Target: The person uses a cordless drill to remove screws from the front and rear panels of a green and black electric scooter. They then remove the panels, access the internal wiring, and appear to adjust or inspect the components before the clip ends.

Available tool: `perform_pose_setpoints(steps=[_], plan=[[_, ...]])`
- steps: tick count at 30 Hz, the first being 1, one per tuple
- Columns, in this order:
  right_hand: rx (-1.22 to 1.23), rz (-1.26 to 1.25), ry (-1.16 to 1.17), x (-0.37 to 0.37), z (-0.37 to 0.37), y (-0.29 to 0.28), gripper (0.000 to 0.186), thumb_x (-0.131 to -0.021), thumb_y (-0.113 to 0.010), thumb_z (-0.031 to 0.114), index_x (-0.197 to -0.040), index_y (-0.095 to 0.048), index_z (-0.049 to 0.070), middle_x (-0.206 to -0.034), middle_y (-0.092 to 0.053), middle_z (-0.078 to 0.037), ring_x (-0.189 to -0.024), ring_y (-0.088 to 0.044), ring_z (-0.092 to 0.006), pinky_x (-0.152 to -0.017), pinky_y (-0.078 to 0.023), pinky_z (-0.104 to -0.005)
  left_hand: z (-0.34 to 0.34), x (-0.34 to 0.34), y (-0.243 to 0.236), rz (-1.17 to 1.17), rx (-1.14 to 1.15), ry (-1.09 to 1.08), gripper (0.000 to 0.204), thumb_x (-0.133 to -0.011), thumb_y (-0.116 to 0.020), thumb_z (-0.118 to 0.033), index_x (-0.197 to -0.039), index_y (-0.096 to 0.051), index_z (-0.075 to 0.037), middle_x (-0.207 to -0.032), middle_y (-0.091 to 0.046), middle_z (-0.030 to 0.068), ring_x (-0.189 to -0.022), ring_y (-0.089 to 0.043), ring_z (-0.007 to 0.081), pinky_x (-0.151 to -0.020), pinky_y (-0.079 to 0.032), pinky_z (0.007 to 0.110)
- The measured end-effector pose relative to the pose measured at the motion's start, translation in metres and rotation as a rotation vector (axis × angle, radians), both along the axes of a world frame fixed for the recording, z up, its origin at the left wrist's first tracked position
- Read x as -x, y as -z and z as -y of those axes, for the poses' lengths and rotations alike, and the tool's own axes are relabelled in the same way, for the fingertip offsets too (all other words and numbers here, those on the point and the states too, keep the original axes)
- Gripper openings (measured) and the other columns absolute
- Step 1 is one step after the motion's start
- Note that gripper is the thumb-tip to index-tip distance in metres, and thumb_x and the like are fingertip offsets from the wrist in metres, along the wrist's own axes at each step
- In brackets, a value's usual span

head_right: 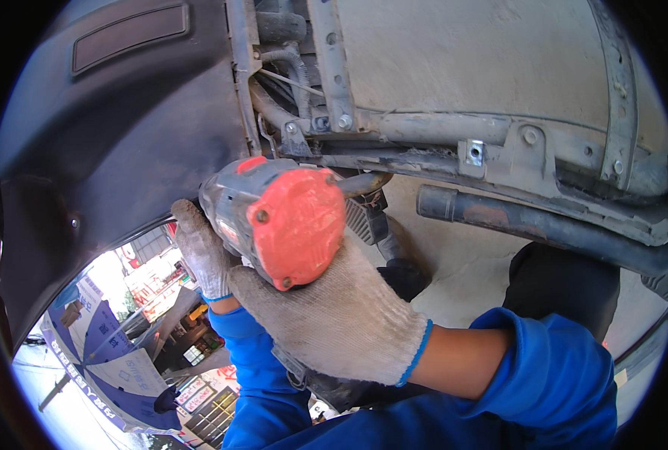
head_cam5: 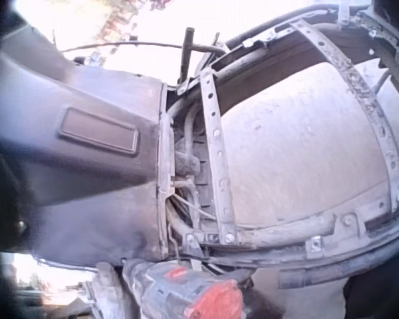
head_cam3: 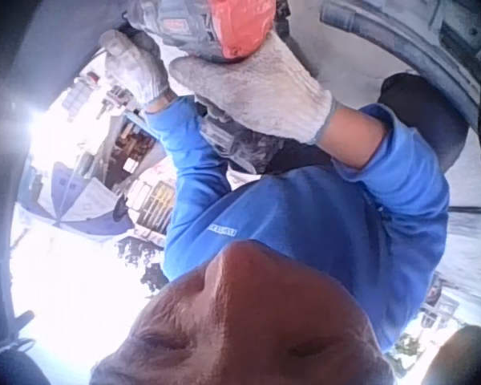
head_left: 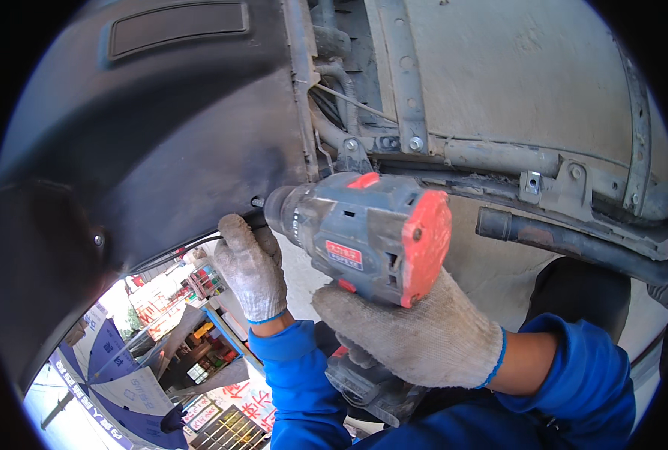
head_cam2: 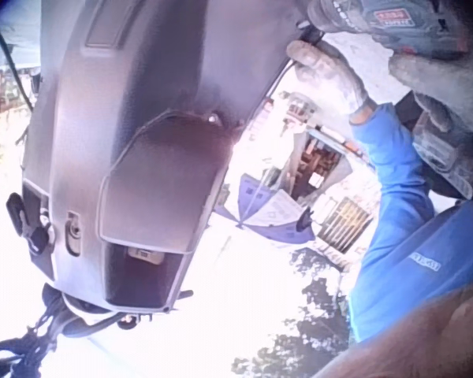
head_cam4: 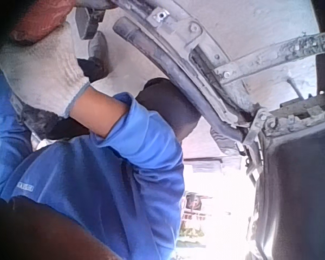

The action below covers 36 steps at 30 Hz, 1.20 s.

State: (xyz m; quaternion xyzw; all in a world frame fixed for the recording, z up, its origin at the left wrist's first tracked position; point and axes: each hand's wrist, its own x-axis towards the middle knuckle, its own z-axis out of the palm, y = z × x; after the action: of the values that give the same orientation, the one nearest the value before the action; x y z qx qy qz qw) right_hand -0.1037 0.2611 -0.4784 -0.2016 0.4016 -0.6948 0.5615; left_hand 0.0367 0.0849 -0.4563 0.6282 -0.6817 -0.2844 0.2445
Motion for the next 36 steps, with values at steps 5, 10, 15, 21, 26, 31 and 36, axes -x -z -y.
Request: perform_pose_setpoints(steps=[5,10,15,21,26,31,36], plan=[[-0.112,0.143,-0.149,0.008,-0.002,-0.008,0.019,-0.096,-0.069,0.018,-0.104,-0.065,0.001,-0.085,-0.066,-0.008,-0.075,-0.064,-0.0194,-0.069,-0.054,-0.0374,0.003,-0.007,-0.001,-0.067,-0.032,0.005,0.053,-0.103,-0.064,-0.054,-0.079,-0.058,-0.006,-0.066,-0.052,-0.0012,-0.055,-0.047,0.0069,-0.048,-0.037,0.023],[-0.237,0.381,-0.292,0.015,0.002,-0.017,0.018,-0.096,-0.067,0.017,-0.104,-0.064,0.001,-0.084,-0.064,-0.010,-0.076,-0.063,-0.0220,-0.070,-0.053,-0.0403,0.010,-0.020,0.007,0.011,0.051,0.095,0.056,-0.105,-0.058,-0.056,-0.076,-0.060,-0.008,-0.061,-0.054,0.0008,-0.051,-0.047,0.0098,-0.047,-0.036,0.027],[-0.243,0.388,-0.276,0.015,0.000,-0.017,0.017,-0.096,-0.068,0.016,-0.100,-0.064,0.001,-0.075,-0.064,-0.006,-0.065,-0.061,-0.0151,-0.061,-0.052,-0.0363,0.004,-0.011,0.004,-0.005,0.011,0.052,0.062,-0.107,-0.052,-0.059,-0.068,-0.057,-0.011,-0.055,-0.050,0.0005,-0.047,-0.044,0.0103,-0.045,-0.031,0.028],[-0.240,0.422,-0.255,0.011,-0.005,-0.012,0.018,-0.097,-0.069,0.018,-0.100,-0.065,0.001,-0.073,-0.065,-0.005,-0.065,-0.063,-0.0112,-0.059,-0.053,-0.0325,0.005,-0.016,0.011,0.162,0.228,0.203,0.063,-0.105,-0.057,-0.059,-0.075,-0.059,-0.004,-0.060,-0.052,0.0048,-0.054,-0.051,0.0130,-0.049,-0.038,0.031],[-0.241,0.437,-0.248,0.011,-0.007,-0.010,0.019,-0.097,-0.070,0.020,-0.096,-0.066,0.002,-0.071,-0.065,-0.004,-0.064,-0.064,-0.0110,-0.058,-0.052,-0.0320,0.003,-0.010,0.004,0.149,0.145,0.169,0.064,-0.103,-0.058,-0.059,-0.076,-0.058,-0.002,-0.060,-0.049,0.0048,-0.055,-0.049,0.0131,-0.050,-0.039,0.032],[-0.250,0.422,-0.262,0.012,-0.006,-0.011,0.022,-0.098,-0.069,0.022,-0.088,-0.066,0.002,-0.068,-0.064,-0.004,-0.062,-0.063,-0.0118,-0.058,-0.051,-0.0328,0.003,-0.007,-0.002,0.021,-0.009,0.080,0.061,-0.102,-0.061,-0.059,-0.076,-0.059,-0.004,-0.060,-0.049,0.0005,-0.053,-0.046,0.0101,-0.048,-0.036,0.029],[-0.219,0.379,-0.227,0.009,-0.007,-0.005,0.023,-0.097,-0.070,0.022,-0.088,-0.065,0.002,-0.068,-0.064,-0.005,-0.062,-0.062,-0.0137,-0.059,-0.052,-0.0344,0.002,-0.004,-0.002,-0.002,-0.037,0.075,0.064,-0.101,-0.057,-0.066,-0.073,-0.058,-0.009,-0.056,-0.046,-0.0012,-0.050,-0.042,0.0086,-0.046,-0.030,0.027]])
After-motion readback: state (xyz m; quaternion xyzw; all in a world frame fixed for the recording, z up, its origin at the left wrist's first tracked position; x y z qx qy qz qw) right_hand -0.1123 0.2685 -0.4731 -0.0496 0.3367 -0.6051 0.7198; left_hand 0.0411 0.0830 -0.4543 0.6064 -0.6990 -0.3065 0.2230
